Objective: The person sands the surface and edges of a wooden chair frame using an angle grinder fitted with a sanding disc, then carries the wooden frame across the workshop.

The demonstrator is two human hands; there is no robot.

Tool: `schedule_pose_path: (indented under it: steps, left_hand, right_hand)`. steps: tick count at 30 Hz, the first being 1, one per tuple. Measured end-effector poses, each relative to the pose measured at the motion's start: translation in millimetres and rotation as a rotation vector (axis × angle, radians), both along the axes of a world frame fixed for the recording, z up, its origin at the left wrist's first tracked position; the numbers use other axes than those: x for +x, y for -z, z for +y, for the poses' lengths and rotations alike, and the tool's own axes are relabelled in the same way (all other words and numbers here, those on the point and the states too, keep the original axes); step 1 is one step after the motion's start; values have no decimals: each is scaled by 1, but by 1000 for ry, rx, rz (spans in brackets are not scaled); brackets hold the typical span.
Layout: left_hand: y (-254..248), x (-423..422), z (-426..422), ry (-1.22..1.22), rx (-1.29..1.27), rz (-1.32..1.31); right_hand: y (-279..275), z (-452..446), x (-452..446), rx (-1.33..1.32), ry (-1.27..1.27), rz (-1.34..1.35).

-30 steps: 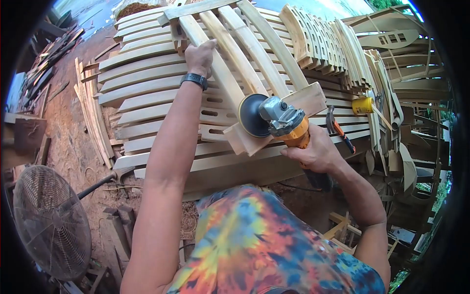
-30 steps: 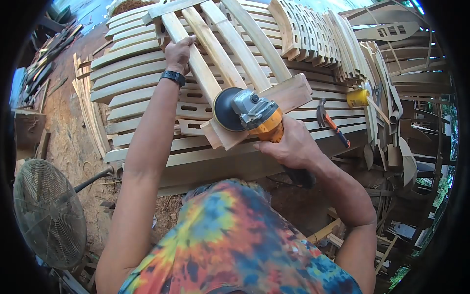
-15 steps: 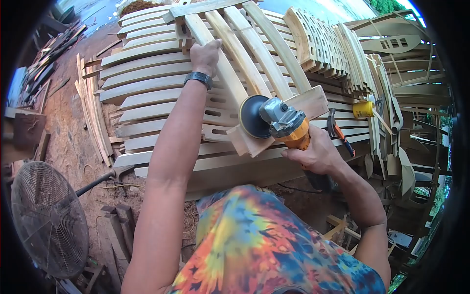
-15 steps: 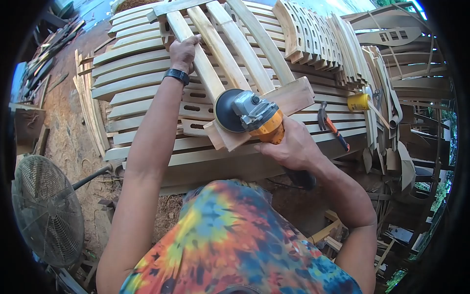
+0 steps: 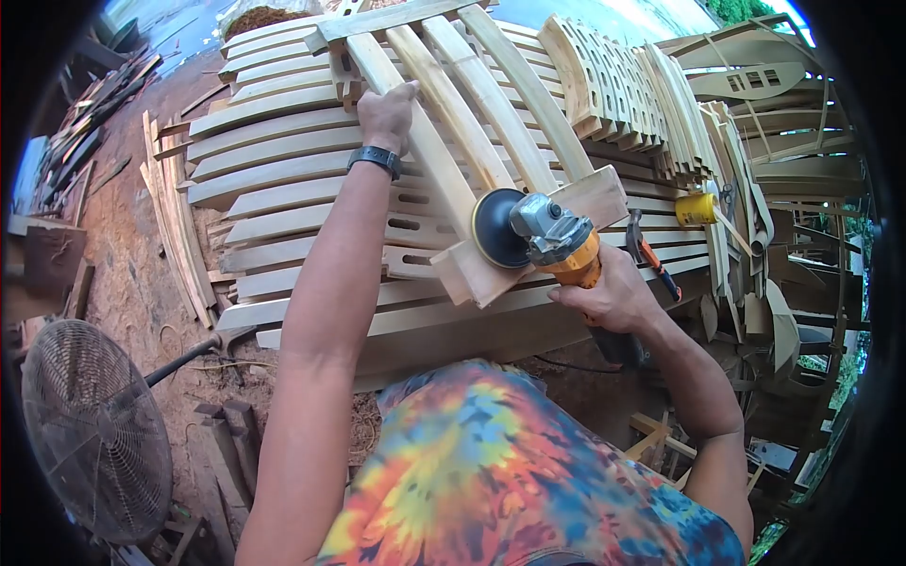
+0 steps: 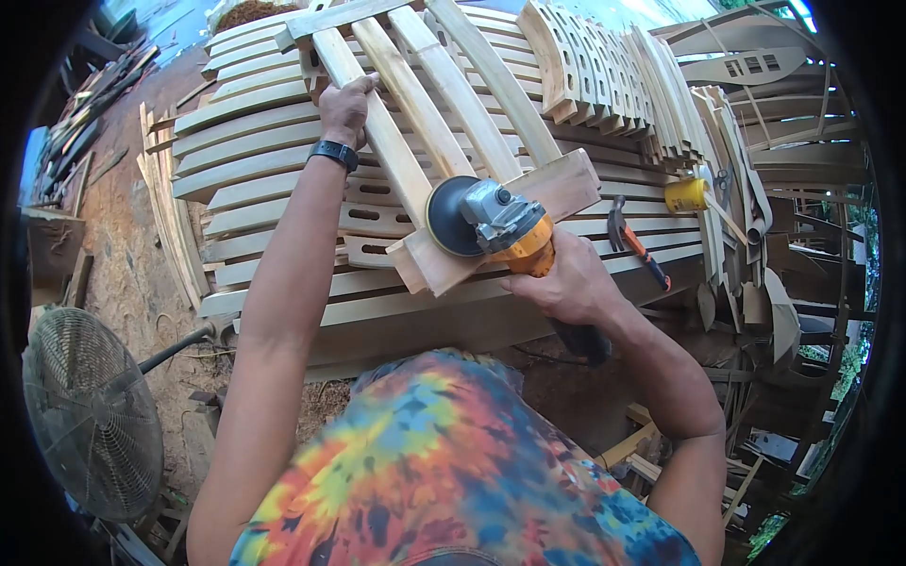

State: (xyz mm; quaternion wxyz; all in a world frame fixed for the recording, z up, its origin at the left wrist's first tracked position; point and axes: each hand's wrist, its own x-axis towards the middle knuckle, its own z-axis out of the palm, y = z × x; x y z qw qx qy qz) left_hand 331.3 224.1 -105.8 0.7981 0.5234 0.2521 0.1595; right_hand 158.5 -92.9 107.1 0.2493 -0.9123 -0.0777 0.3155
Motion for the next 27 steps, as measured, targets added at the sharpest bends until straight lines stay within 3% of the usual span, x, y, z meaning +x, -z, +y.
schedule_pose_path:
  steps: [10,15,27]
  left_hand:
    - [-7,-4,-4,-18,-13,-33]
    - [-9,-4,-3,-19,5,-21]
    - [-16,-13,-6,-13,30,3]
  right_hand:
    - [-4,-14,8,-52,29,-130]
    - [-26,-2,-1,6,15,38]
    - [-20,-3,-14,80,-105,58]
